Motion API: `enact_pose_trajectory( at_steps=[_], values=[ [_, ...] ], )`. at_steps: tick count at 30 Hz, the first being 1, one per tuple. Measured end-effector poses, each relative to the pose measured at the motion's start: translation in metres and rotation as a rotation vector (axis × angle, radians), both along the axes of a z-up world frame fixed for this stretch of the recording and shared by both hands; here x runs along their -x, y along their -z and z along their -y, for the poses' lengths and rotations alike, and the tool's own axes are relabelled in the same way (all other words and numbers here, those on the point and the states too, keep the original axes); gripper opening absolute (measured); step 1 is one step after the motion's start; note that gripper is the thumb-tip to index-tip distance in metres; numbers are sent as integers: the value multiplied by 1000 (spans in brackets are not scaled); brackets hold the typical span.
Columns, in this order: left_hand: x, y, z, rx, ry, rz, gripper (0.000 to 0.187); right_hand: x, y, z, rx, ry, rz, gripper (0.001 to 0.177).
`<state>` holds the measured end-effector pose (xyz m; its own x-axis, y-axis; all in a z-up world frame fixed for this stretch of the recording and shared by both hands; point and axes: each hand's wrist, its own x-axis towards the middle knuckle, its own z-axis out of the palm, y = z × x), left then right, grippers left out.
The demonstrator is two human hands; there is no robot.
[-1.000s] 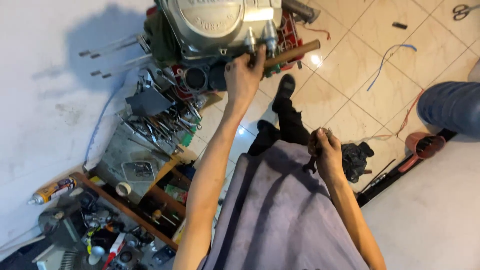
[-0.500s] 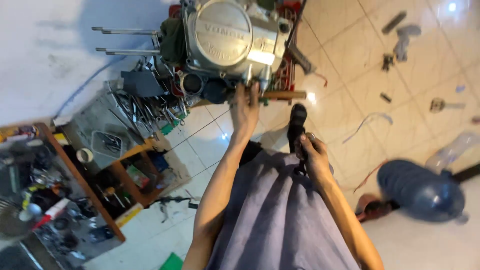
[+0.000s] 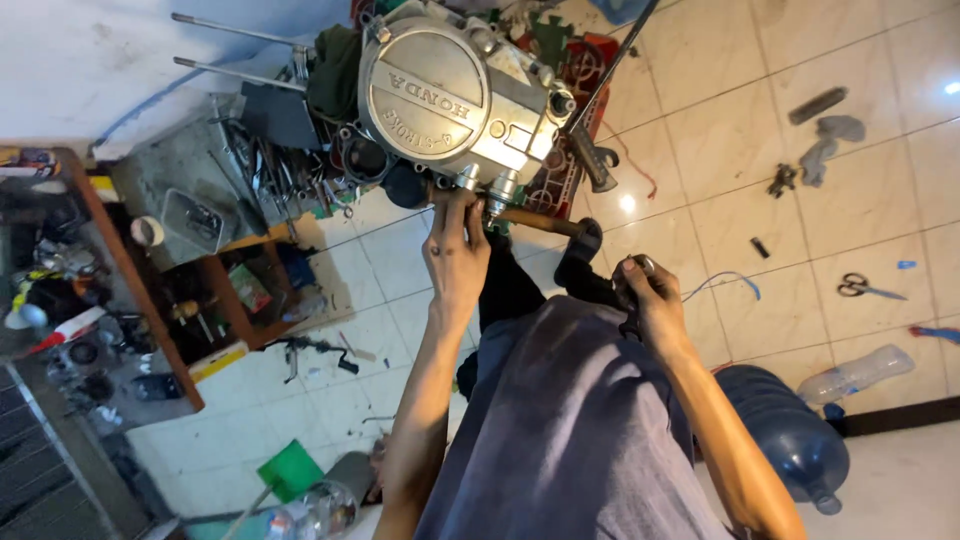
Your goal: The person works on a Honda motorcycle engine placed on a red crate. They use a rubber mallet to tap the engine casing and a wrench to tighten bolts. The person also uses a T-handle tool to adjust internal components of the engine.
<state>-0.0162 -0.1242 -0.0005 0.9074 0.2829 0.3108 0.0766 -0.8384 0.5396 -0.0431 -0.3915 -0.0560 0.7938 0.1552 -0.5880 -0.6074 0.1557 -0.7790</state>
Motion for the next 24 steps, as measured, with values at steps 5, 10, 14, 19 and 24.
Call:
enact_pose_trajectory(
  at_steps=[5, 10, 14, 19, 24],
  values=[
    [-15, -28, 23, -36, 86, -151, 24, -9, 16, 7, 36, -18, 21, 34],
    [-17, 3, 19, -297, 52, -499, 44, 0, 33, 7, 48, 35, 42, 30],
    [-7, 10, 6, -302, 100, -559, 39, 10, 73, -16, 25, 40, 4, 24],
    [-13, -5, 1, -391, 219, -534, 32, -23, 67, -68, 285, -487, 61, 31],
    [-37, -55, 7, -525, 414, -443, 29, -48, 68, -99, 435, -446, 457, 43]
  ],
)
